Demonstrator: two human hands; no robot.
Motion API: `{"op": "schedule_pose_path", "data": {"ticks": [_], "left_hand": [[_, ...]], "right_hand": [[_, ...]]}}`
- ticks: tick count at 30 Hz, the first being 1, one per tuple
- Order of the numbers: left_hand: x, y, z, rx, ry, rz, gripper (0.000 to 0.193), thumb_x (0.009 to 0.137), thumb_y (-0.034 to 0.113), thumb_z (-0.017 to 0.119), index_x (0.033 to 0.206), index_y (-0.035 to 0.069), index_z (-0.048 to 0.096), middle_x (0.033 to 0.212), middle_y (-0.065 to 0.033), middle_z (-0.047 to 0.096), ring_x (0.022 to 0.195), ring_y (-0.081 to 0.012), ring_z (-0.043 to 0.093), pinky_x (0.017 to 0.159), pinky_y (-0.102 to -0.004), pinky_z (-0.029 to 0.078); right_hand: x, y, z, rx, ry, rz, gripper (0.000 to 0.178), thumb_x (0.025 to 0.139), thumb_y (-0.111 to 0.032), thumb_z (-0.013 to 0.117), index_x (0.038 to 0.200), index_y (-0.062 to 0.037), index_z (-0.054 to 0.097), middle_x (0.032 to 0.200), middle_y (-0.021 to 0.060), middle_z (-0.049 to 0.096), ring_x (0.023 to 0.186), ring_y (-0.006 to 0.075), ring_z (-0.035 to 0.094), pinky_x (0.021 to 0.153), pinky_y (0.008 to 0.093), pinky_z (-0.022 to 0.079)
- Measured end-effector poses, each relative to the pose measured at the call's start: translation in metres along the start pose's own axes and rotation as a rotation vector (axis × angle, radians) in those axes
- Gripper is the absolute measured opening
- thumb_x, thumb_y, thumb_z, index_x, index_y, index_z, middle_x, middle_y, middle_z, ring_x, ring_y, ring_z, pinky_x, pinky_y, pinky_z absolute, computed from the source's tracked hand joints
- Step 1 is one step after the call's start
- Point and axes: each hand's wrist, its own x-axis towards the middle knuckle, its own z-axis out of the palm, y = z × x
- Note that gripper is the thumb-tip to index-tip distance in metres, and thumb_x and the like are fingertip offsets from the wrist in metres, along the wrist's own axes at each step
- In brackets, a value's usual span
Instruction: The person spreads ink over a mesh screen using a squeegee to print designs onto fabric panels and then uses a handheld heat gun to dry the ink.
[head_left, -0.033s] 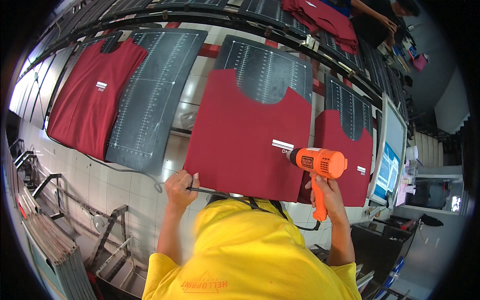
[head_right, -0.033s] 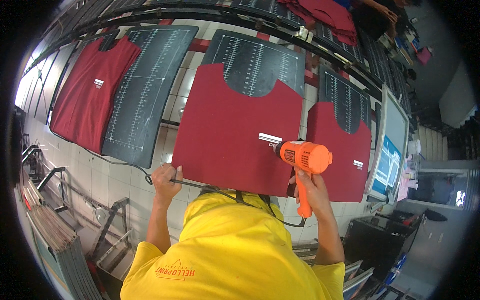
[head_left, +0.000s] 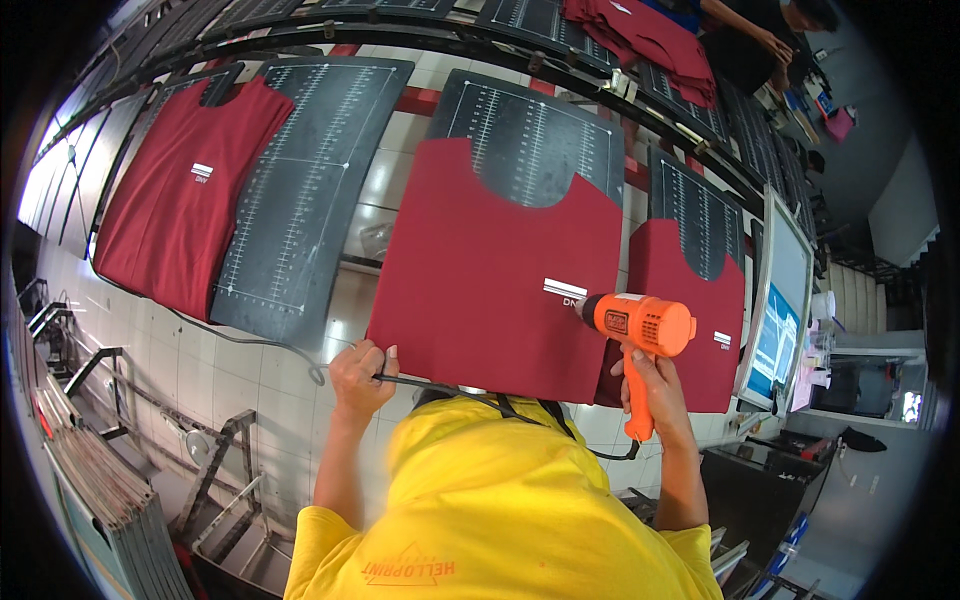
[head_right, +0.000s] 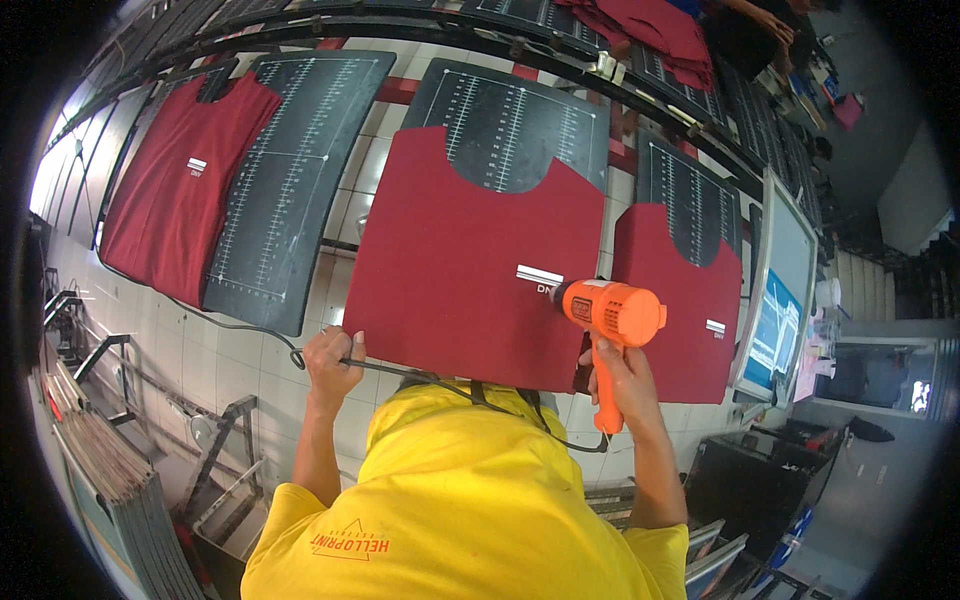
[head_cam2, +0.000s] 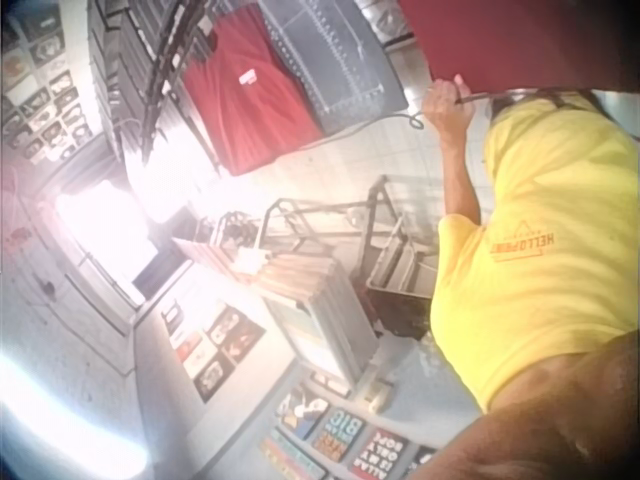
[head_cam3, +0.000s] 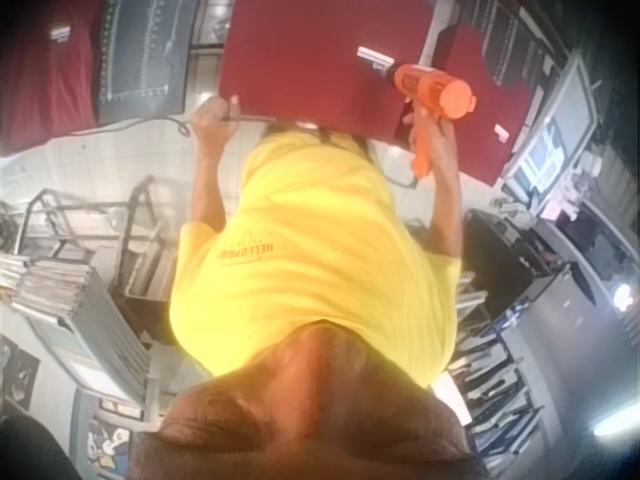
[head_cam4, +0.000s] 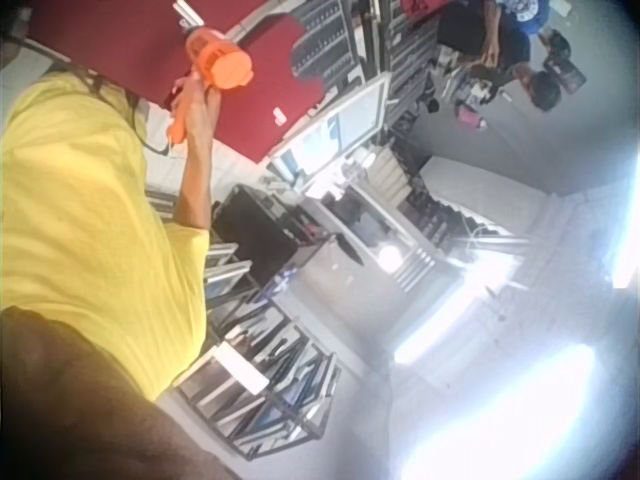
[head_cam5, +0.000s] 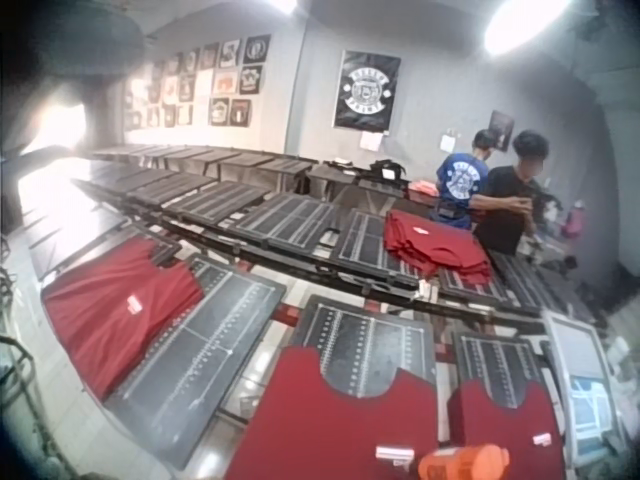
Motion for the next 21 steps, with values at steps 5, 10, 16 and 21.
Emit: {"op": "schedule_pose_path", "data": {"ticks": [5,10,16,21], "left_hand": [[0.002,0.003,0.001,0.002,-0.008,-0.004,0.035,0.073,0.001,0.073,0.058,0.008,0.042,0.056,-0.0092,0.043,0.047,-0.0289,0.044,0.046,-0.039,0.035],[0.003,0.003,0.002,-0.018,-0.006,-0.003,0.034,0.073,0.001,0.073,0.058,0.007,0.042,0.056,-0.0092,0.044,0.047,-0.0289,0.045,0.046,-0.0387,0.035],[0.005,0.002,0.001,-0.014,0.0,0.0,0.035,0.073,0.001,0.072,0.058,0.007,0.042,0.056,-0.0089,0.043,0.047,-0.0287,0.044,0.045,-0.0383,0.035],[0.005,0.004,-0.001,-0.001,0.01,-0.005,0.036,0.073,0.002,0.073,0.057,0.008,0.041,0.055,-0.0085,0.043,0.047,-0.0286,0.044,0.045,-0.0381,0.035]], "right_hand": [[-0.001,0.0,-0.005,0.021,0.013,0.01,0.031,0.101,-0.031,0.051,0.115,-0.0029,0.053,0.086,0.0093,0.062,0.053,0.0128,0.056,0.041,0.0279,0.046],[0.002,0.001,-0.005,0.023,0.054,-0.015,0.031,0.101,-0.031,0.051,0.116,-0.003,0.053,0.086,0.0087,0.062,0.054,0.0122,0.056,0.042,0.0277,0.047],[0.014,0.001,-0.005,0.041,0.083,-0.034,0.034,0.101,-0.031,0.051,0.117,-0.0017,0.053,0.085,0.0082,0.062,0.055,0.0111,0.056,0.042,0.0269,0.047],[0.018,-0.009,-0.001,0.028,0.05,-0.053,0.033,0.101,-0.031,0.051,0.117,-0.0016,0.053,0.085,0.0086,0.062,0.055,0.0112,0.056,0.042,0.0268,0.047]]}}
